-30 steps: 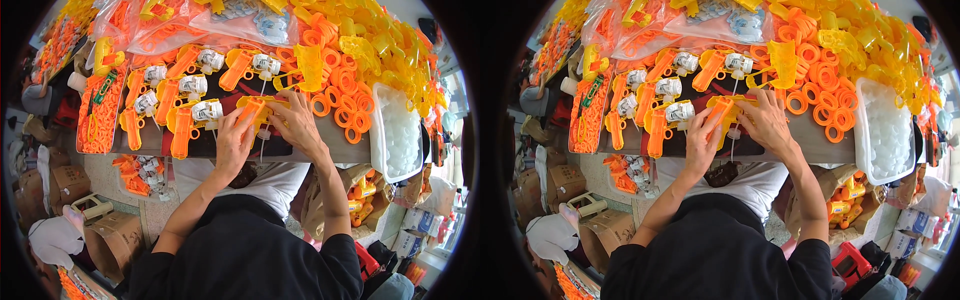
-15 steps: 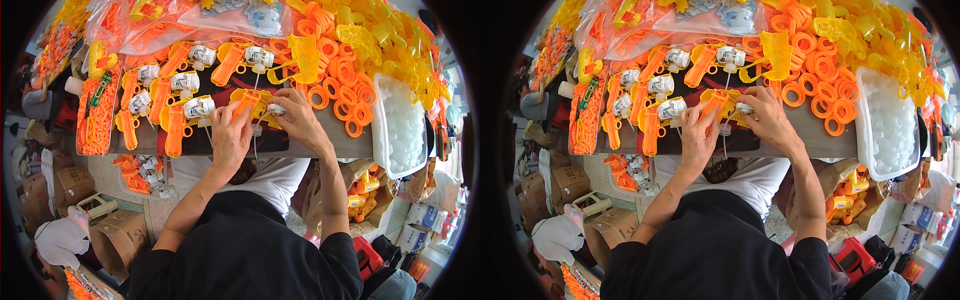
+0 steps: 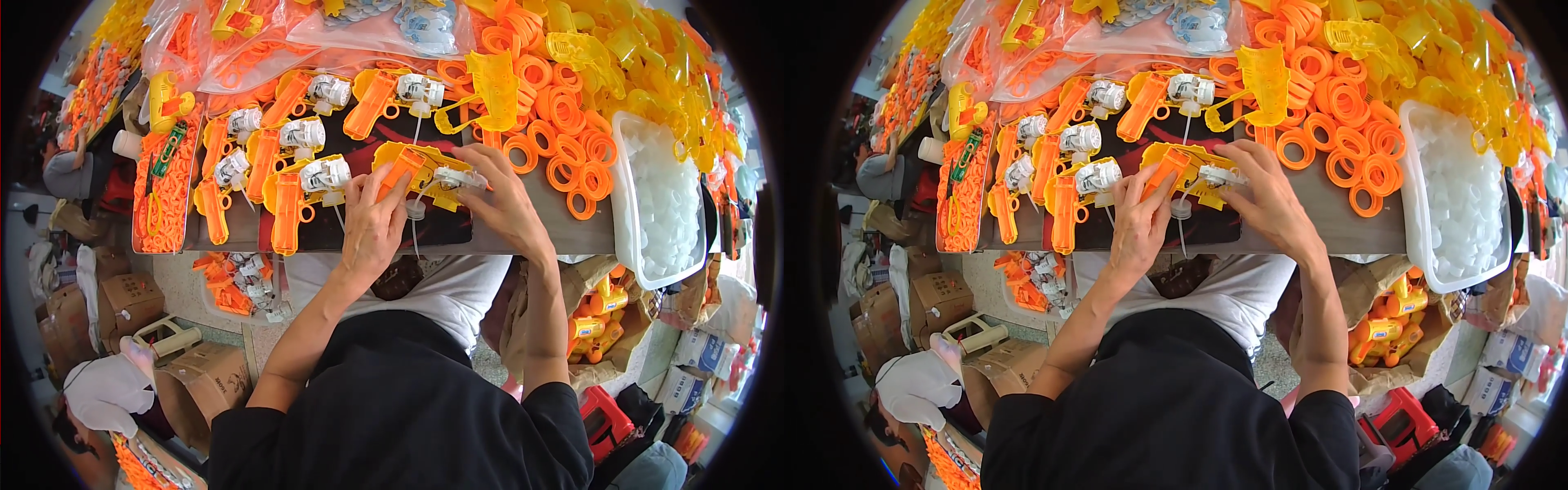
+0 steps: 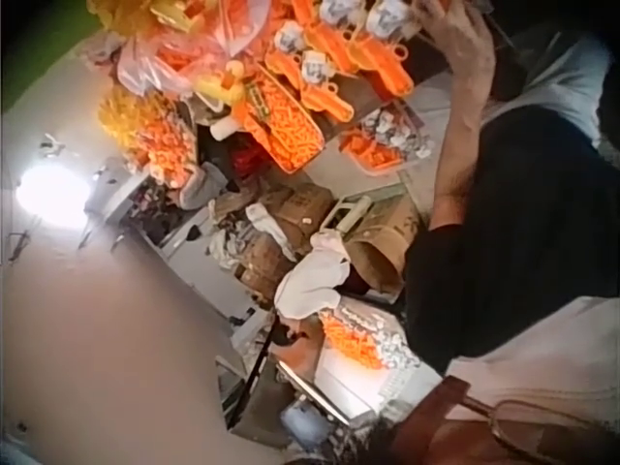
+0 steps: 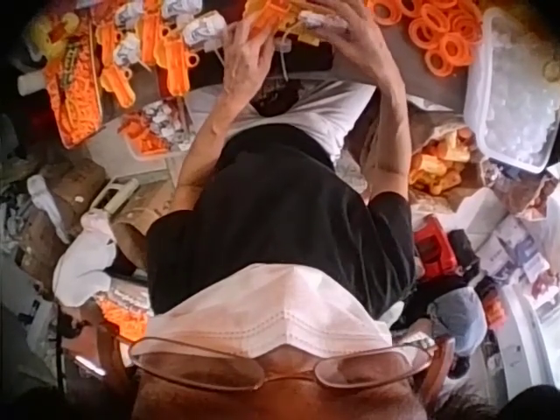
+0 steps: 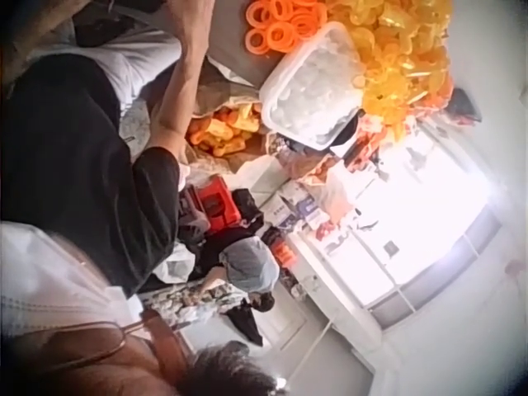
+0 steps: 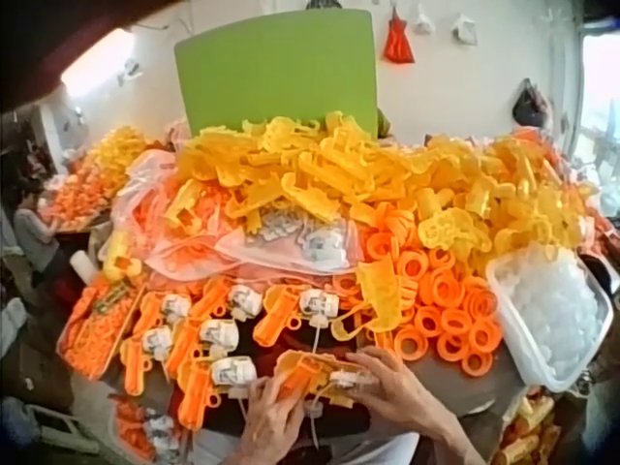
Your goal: Assembling small plastic toy guns from various components at a factory workbench.
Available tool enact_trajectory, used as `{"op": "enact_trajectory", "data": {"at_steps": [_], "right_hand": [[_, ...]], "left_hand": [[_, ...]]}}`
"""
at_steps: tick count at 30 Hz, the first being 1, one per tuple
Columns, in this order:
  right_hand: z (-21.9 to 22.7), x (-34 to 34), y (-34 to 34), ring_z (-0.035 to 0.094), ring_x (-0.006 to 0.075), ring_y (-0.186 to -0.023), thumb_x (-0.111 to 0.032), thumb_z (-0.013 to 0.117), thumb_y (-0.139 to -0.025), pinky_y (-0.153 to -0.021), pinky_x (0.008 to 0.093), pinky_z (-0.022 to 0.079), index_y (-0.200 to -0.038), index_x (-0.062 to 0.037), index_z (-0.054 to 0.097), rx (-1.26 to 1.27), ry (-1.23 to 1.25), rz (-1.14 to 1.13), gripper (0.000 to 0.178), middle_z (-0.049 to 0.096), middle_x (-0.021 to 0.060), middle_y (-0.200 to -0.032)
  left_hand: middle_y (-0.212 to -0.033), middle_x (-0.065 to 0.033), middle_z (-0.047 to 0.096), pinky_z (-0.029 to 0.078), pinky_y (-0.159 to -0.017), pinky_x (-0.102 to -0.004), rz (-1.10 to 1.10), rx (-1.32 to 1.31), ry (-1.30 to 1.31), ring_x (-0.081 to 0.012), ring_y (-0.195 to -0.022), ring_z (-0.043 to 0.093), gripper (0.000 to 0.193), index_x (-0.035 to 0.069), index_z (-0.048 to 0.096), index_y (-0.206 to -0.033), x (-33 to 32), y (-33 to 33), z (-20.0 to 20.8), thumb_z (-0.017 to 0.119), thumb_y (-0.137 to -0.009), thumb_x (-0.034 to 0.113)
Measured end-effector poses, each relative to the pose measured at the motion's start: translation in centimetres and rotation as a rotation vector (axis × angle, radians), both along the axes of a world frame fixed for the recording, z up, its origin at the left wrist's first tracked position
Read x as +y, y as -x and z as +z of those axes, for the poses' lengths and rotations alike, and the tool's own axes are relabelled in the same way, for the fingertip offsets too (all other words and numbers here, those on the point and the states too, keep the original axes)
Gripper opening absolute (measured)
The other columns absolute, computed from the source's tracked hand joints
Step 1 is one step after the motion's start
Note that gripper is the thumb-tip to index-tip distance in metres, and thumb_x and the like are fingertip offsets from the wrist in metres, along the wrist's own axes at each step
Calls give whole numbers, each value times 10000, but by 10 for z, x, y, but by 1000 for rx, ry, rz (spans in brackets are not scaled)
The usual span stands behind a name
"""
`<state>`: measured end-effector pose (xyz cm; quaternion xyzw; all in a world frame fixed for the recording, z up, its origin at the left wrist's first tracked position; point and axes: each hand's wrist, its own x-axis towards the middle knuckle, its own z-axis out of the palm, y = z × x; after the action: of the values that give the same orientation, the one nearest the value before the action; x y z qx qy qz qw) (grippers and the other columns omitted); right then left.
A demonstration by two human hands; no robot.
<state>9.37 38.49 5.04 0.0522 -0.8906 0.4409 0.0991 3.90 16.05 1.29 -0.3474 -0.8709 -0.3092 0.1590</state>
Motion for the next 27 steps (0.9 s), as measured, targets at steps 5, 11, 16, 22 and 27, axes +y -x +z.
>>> {"op": "enact_trajectory", "data": {"at_steps": [5, 11, 16, 22, 27], "right_hand": [[2, 10, -17, 612, 278, -1131, -39, 738, -855, -965, 367, 503, -1354, -65, 604, -56, -20, -115, 518, 635, 116, -1291], [4, 18, -12, 626, 142, -885, -159, 678, -963, -836, 272, 490, -1233, 21, 662, -235, 362, -213, 326, 704, 55, -987], [-10, 12, -4, 613, 85, -806, -229, 627, -1009, -772, 236, 489, -1186, 55, 656, -271, 604, -252, 335, 678, 35, -918], [-10, 6, -4, 606, 65, -753, -248, 629, -1011, -743, 221, 489, -1156, 56, 651, -272, 719, -261, 338, 665, 28, -871], [-1, 3, 1, 583, 56, -748, -275, 643, -1004, -736, 218, 472, -1125, 56, 665, -236, 627, -286, 352, 652, 16, -845]], "left_hand": [[-1330, -164, 546, 456, -961, -441, -48, -33, -54, -358, -1090, 516, 370, -12, 677, -1265, 3, 2, 0, 642, -896, 11], [-1338, -173, 537, 460, -955, -441, -24, -28, -26, -358, -1071, 522, 362, -17, 672, -1268, 3, -3, -2, 642, -912, 37], [-1346, -170, 527, 454, -962, -442, -16, -14, -26, -357, -1071, 515, 359, -8, 666, -1277, 3, -3, -2, 636, -926, 56], [-1398, -162, 496, 414, -1019, -455, 0, -54, -28, -357, -1139, 478, 364, 17, 657, -1290, 1, -8, 1, 650, -936, 102], [-1374, -96, 538, 393, -1041, -461, 26, 123, -11, -330, -1188, 472, 388, 80, 661, -1292, -1, 3, 31, 685, -906, 112]]}}
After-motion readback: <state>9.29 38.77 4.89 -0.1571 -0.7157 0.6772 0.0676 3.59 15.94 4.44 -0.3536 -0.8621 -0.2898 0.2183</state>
